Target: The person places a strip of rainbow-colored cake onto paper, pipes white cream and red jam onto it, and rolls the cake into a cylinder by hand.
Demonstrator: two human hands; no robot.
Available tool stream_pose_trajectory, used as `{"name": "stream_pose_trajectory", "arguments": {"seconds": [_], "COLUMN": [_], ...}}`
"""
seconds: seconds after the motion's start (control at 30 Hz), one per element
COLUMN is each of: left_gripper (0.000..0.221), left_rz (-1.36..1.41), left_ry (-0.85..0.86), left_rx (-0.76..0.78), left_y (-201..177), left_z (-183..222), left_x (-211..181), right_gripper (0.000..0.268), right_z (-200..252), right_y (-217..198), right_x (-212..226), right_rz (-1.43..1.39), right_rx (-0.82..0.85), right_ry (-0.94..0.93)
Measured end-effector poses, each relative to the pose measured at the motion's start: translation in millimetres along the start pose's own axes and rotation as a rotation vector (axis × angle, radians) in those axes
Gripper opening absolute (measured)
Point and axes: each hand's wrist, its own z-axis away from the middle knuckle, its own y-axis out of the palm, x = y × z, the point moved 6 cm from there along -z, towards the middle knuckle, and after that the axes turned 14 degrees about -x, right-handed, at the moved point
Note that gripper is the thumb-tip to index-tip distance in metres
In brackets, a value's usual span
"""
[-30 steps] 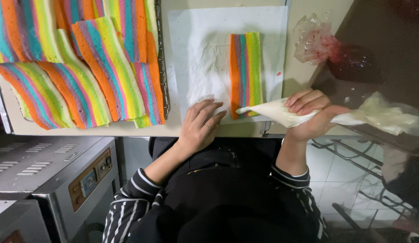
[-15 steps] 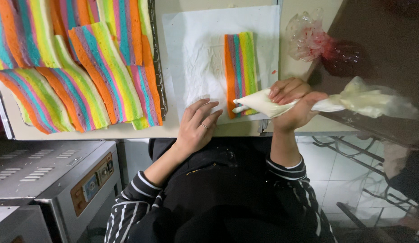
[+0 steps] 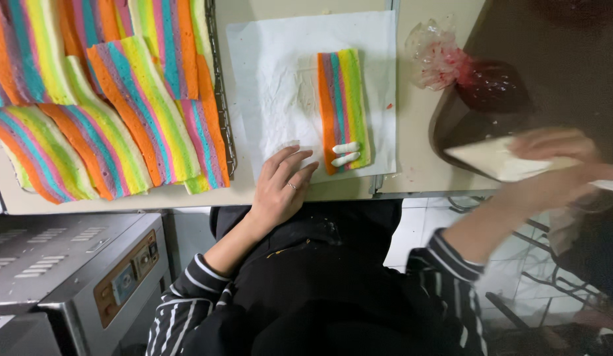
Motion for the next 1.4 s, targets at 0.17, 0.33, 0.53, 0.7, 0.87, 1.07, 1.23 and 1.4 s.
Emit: {"name": "stream_pose_trajectory", "arguments": {"seconds": [0.17, 0.33, 0.53, 0.7, 0.87, 1.07, 1.23, 1.4], "left_gripper": [0.007, 0.013, 0.014, 0.014, 0.011, 0.010, 0.009, 0.009], "left_rz": [-0.003, -0.003, 0.031, 0.020, 0.015, 0.027, 0.032, 0.030], "left_ry": [0.022, 0.016, 0.002, -0.017, -0.021, -0.030, -0.030, -0.027], "left_rx": [-0.019, -0.018, 0.001, -0.016, -0.047, -0.057, -0.052, -0.042], "left_y": [-1, -1, 1, -1, -5, -2, -3, -5], "left_z": [-6, -5, -1, 1, 2, 4, 0, -4], "left_x": [-4, -3, -2, -1, 2, 2, 1, 0], "right_gripper": [0.066, 0.075, 0.044, 0.054, 0.012, 0.039, 0.041, 0.031], "right_z": [-1, 7, -27, -22, -30, -68, -70, -9], "right_y": [-22, 18, 85, 98, 53, -25, -75, 56], "right_x": [-7, -38, -13, -42, -56, -7, -62, 11], "right_rz": [0.884, 1.170, 0.770, 1.000, 0.844, 0.209, -0.460, -0.743], "right_rx": [0.356, 0.811, 0.734, 0.929, 0.678, -0.266, -0.228, -0.091], "right_ry": [-0.645, -0.385, -0.100, -0.046, -0.399, 0.085, 0.305, 0.537]}}
